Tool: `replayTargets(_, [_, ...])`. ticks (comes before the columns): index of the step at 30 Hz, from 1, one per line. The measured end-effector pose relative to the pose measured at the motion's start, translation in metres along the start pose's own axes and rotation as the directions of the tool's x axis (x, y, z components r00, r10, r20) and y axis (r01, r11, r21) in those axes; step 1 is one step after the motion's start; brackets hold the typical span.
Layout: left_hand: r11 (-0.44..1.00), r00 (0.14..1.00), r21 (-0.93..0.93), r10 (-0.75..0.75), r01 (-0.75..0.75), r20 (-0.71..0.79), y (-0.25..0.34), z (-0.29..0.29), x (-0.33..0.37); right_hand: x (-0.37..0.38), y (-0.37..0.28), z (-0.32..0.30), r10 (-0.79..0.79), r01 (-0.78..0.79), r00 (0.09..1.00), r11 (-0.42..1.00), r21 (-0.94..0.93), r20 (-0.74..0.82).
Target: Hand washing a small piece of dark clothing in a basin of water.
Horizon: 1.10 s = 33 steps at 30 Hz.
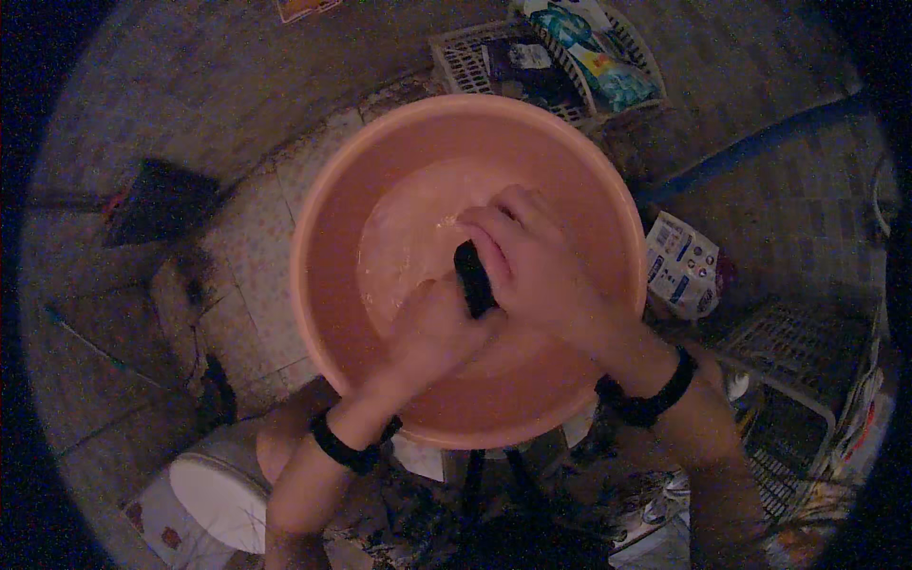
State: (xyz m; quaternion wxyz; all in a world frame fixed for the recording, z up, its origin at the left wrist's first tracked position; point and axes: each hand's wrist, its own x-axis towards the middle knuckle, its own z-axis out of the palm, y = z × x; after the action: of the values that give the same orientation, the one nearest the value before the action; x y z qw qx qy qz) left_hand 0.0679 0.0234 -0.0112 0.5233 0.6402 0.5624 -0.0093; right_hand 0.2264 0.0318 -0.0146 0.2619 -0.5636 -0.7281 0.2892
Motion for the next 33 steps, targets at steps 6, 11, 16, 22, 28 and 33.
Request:
replayTargets(6, [0.957,0.973,0.211,0.219,-0.2,-0.07,-0.037,-0.014,0.002,-0.007,0.005,-0.005,-0.441,0.454,0.891,0.869,-0.199,0.108])
replayTargets(11, [0.971,0.976,0.118,0.215,-0.21,-0.038,-0.045,-0.037,0.009,-0.006,-0.003,0.015,-0.449,0.487,0.871,0.844,-0.226,0.2])
replayTargets(16, [0.978,0.972,-0.01,0.208,-0.208,0.112,-0.051,-0.054,0.013,0.0,-0.009,0.027,-0.464,0.51,0.856,0.83,-0.225,0.228])
replayTargets(22, [0.956,0.966,-0.138,0.255,-0.258,-0.04,-0.051,-0.059,0.016,0.007,-0.001,0.026,-0.518,0.561,0.827,0.787,-0.257,0.219])
replayTargets(28, [0.981,0.926,-0.098,0.19,-0.167,0.326,-0.033,-0.076,0.005,0.008,0.004,0.03,-0.606,0.595,0.785,0.681,-0.428,0.129])
replayTargets(33, [0.952,0.896,-0.13,0.303,-0.276,0.323,-0.034,-0.064,0.0,0.008,0.004,0.036,-0.611,0.632,0.773,0.714,-0.301,0.172])
